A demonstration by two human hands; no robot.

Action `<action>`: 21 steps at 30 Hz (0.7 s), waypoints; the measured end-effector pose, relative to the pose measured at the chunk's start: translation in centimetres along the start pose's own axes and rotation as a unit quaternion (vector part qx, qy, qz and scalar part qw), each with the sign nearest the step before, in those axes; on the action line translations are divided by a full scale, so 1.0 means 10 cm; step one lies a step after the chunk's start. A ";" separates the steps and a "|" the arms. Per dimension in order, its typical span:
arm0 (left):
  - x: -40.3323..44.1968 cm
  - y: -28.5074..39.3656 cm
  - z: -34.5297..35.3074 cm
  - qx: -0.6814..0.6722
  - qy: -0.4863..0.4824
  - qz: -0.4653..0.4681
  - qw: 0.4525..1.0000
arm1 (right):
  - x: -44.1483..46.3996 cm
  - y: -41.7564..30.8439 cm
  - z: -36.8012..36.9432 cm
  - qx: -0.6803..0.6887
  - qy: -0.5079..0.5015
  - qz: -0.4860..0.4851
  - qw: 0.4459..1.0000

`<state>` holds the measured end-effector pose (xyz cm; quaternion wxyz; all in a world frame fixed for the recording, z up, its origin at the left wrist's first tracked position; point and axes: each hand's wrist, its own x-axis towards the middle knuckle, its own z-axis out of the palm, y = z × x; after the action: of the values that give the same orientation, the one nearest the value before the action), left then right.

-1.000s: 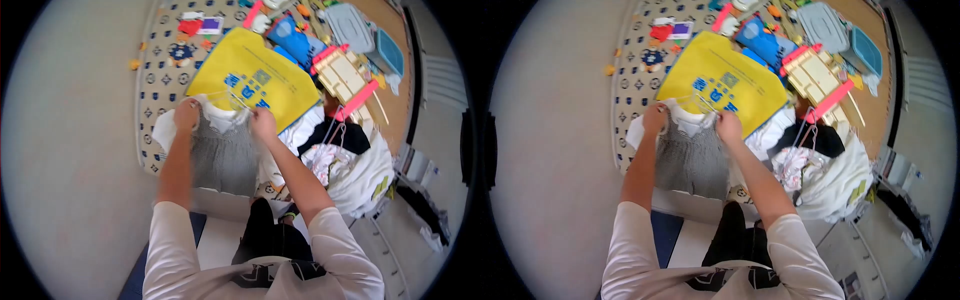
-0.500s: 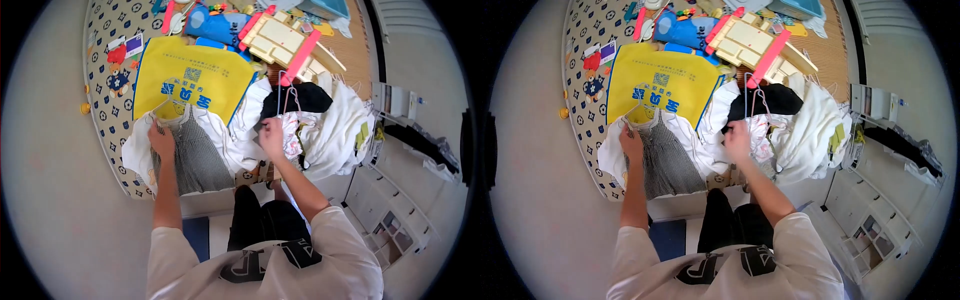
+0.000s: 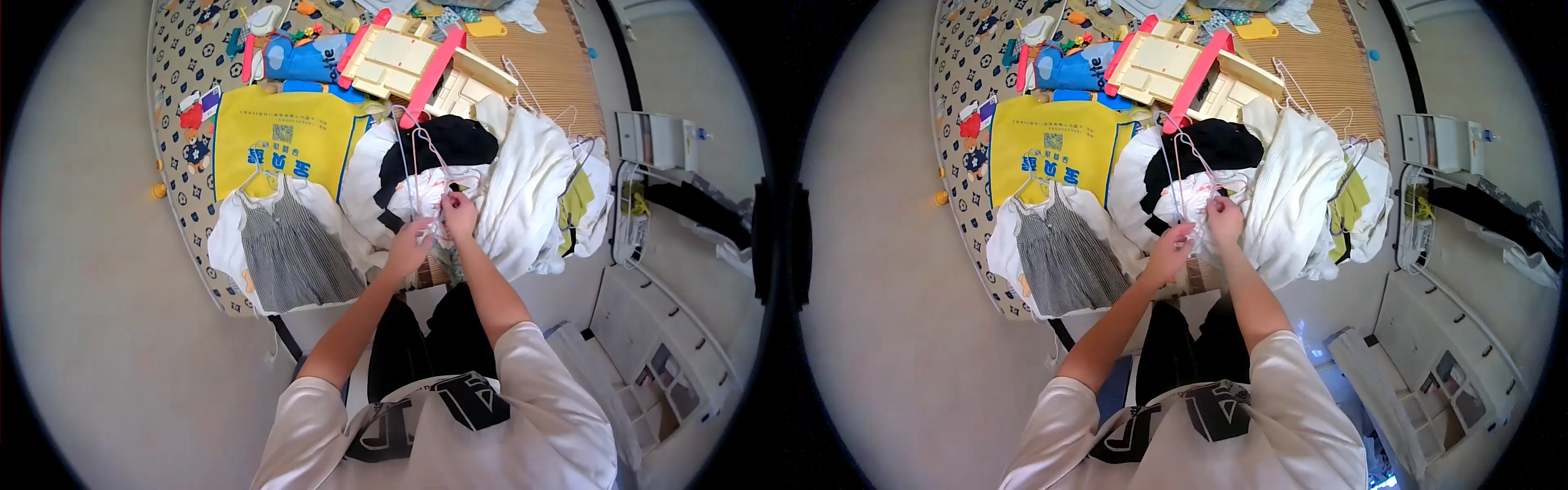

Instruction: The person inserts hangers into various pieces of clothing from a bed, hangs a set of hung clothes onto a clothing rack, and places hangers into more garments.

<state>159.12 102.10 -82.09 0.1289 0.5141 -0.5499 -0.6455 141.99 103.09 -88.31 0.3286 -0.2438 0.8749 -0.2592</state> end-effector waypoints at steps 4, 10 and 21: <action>0.11 0.21 0.31 0.009 0.034 -0.034 0.999 | 0.08 0.03 0.00 -0.028 0.016 -0.054 0.998; 0.25 0.30 0.71 -0.099 0.093 -0.107 0.985 | -0.16 -0.01 -0.53 -0.031 -0.066 -0.060 0.995; 0.10 0.36 0.69 -0.102 0.043 -0.109 0.988 | -0.58 -0.39 -1.30 0.094 -0.229 -0.121 0.961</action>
<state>151.68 104.08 -80.50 0.1329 0.5826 -0.4156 -0.6857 137.72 107.43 -74.88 0.5078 -0.3686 0.7120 -0.3152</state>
